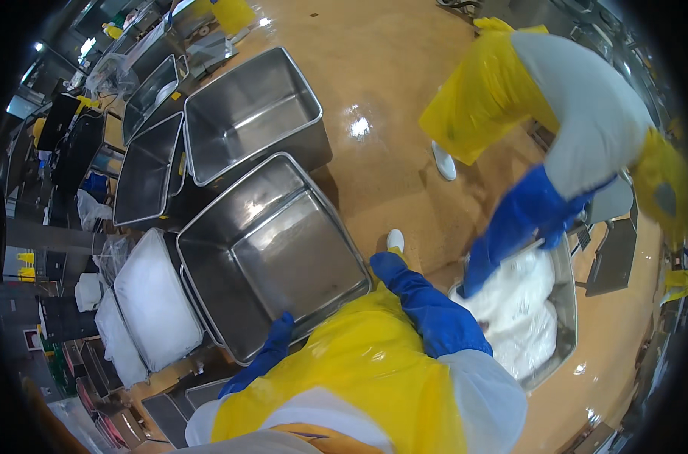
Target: The person moves through a commercial kitchen area, picks up a metal tray containing a large piece of raw meat wrapped in plastic, and carries it to a designated area. They then place the tray down and retrieve a roll of tape, preparing to secure the plastic wrap.
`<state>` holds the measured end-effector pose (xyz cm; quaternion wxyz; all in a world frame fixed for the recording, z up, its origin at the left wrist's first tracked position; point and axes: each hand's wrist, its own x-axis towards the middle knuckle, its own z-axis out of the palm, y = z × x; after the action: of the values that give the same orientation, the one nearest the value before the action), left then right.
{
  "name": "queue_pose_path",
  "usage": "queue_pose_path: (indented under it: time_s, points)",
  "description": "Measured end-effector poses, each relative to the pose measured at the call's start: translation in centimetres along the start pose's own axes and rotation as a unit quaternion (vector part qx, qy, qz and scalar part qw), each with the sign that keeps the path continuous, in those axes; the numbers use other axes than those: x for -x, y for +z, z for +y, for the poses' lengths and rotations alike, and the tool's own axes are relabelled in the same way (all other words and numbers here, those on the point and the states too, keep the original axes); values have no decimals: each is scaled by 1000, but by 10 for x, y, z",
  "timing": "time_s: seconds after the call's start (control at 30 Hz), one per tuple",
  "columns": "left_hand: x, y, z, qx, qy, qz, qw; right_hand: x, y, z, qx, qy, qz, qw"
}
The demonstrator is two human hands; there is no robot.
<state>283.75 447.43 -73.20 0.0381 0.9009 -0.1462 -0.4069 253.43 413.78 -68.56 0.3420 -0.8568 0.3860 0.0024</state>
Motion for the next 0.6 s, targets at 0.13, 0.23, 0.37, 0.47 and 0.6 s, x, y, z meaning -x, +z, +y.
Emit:
queue_pose_path:
  time_s: [0.13, 0.23, 0.37, 0.47, 0.6]
  points:
    - [6, -16, 113, 67, 92, 159, 981, -25, -6, 75, -140, 254, 99, 952]
    - [9, -24, 179, 70, 172, 242, 952, -52, -12, 110, -126, 301, 72, 942]
    - [-17, -14, 296, 121, 392, 304, 860, -57, 13, 241, -98, 325, 33, 940]
    - [-14, -10, 378, 173, 448, 251, 841, -48, 16, 327, 47, 172, -61, 982]
    - [-4, -17, 402, 220, 365, 201, 882, -87, -46, 310, -83, 259, -198, 942]
